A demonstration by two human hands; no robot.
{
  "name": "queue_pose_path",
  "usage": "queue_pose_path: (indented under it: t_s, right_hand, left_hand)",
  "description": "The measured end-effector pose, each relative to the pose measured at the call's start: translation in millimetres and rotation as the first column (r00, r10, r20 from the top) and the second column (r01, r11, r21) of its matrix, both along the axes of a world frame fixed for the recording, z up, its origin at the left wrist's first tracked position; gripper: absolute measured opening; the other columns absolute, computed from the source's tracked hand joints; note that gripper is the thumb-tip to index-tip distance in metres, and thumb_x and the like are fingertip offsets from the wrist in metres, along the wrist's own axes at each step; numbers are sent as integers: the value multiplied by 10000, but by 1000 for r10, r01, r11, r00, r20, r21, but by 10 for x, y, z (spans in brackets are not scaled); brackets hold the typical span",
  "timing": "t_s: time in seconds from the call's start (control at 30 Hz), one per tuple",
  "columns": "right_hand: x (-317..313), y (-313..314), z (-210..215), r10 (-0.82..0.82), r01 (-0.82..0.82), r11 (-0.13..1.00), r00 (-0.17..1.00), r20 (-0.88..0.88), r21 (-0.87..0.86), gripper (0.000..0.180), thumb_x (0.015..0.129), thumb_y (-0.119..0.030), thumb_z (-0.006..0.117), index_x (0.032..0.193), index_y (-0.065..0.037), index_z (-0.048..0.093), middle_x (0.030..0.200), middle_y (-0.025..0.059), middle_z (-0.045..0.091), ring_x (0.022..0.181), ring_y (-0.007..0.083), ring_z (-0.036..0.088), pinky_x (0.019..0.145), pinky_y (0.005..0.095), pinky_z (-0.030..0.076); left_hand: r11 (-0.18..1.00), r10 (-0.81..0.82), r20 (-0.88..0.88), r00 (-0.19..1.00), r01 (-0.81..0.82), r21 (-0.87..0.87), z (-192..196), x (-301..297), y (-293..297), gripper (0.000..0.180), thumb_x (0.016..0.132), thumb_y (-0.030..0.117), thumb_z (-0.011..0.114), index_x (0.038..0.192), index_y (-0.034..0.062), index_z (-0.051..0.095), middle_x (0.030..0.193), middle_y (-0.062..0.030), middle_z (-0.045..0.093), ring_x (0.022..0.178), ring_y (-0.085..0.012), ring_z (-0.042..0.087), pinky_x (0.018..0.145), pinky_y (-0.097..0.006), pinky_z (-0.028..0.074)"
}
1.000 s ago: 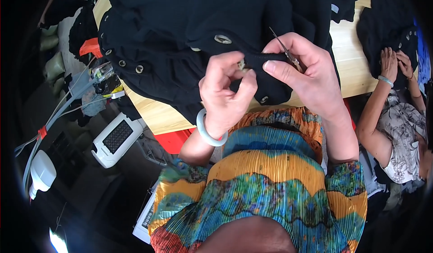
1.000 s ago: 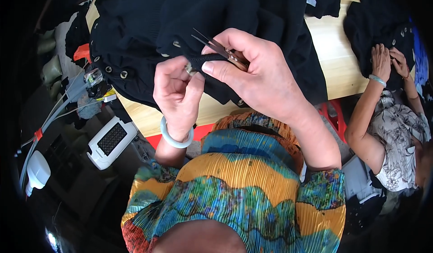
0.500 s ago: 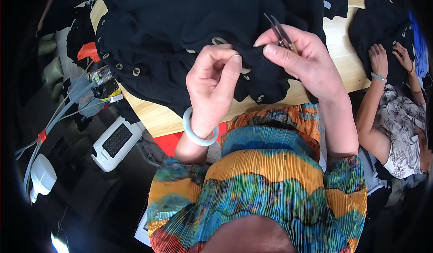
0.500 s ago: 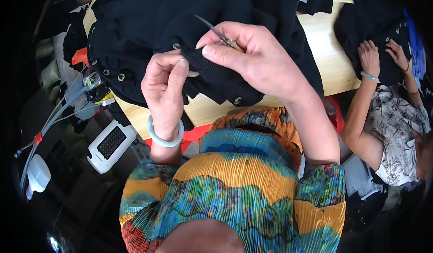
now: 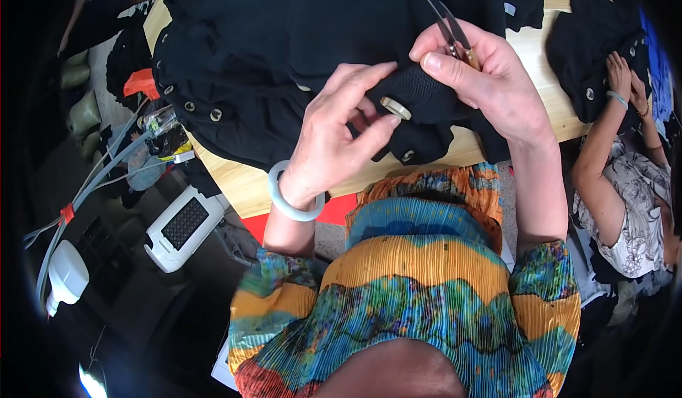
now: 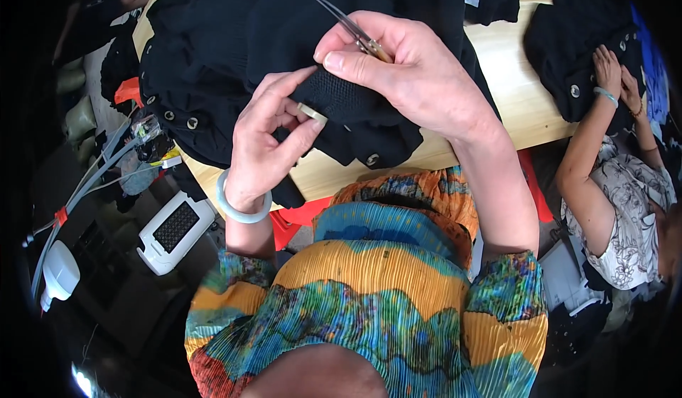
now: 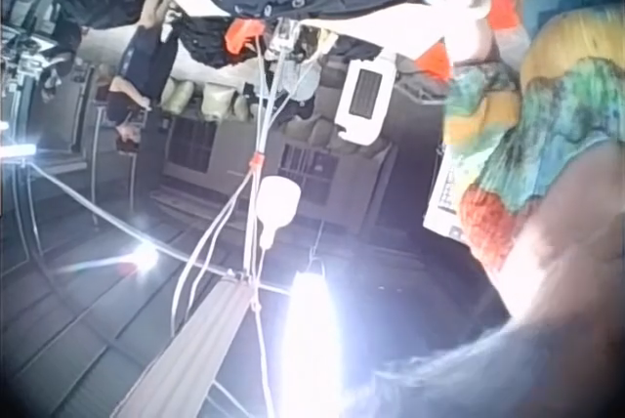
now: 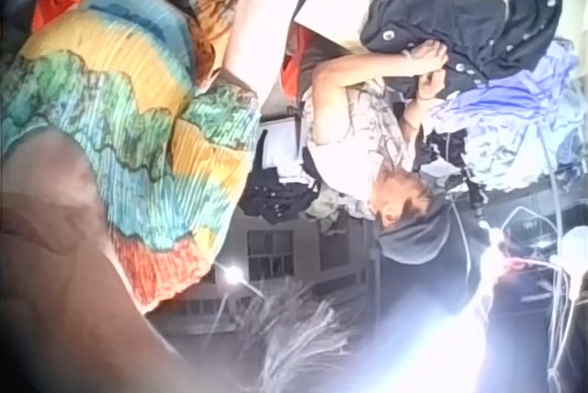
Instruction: Using small thread snips to trim excess threads and finish details on black garment pieces.
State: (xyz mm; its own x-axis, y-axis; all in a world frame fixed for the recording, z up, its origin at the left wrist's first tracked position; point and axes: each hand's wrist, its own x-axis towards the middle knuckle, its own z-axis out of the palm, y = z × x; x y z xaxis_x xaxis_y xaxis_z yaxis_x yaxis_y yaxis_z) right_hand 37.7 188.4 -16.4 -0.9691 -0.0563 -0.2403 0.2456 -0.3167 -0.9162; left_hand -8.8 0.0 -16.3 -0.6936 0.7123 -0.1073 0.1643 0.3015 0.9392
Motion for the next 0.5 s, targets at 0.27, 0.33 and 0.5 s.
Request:
queue_pose_path:
  t_s: [0.27, 0.33, 0.5]
  right_hand:
    - [92, -18, -51, -63, 87, 976, 990, -123, 201, 133, 793, -108, 571, 863, 3, 547, 741, -19, 543, 705, 27, 490, 639, 165, 403]
    - [95, -40, -19, -89, 113, 969, 989, -114, 218, 135, 786, -98, 578, 861, 9, 544, 738, -10, 540, 708, 30, 491, 634, 170, 405]
    - [125, -47, -16, -108, 206, 915, 954, -279, 347, 160, 729, -23, 594, 883, 7, 559, 812, 37, 558, 687, 57, 509, 603, 183, 408]
  left_hand:
    - [984, -84, 616, 783, -34, 178, 15, -32, -47, 187, 752, -27, 580, 927, -15, 516, 766, 27, 486, 644, -6, 466, 540, -142, 374]
    - [984, -110, 659, 744, -11, 176, 23, -37, -33, 169, 748, -19, 591, 906, -14, 530, 786, 24, 484, 648, -6, 464, 542, -143, 377]
    - [955, -123, 560, 820, -55, 291, -85, -38, -75, 136, 735, -34, 601, 862, -20, 558, 815, -4, 483, 691, -40, 489, 594, -157, 400]
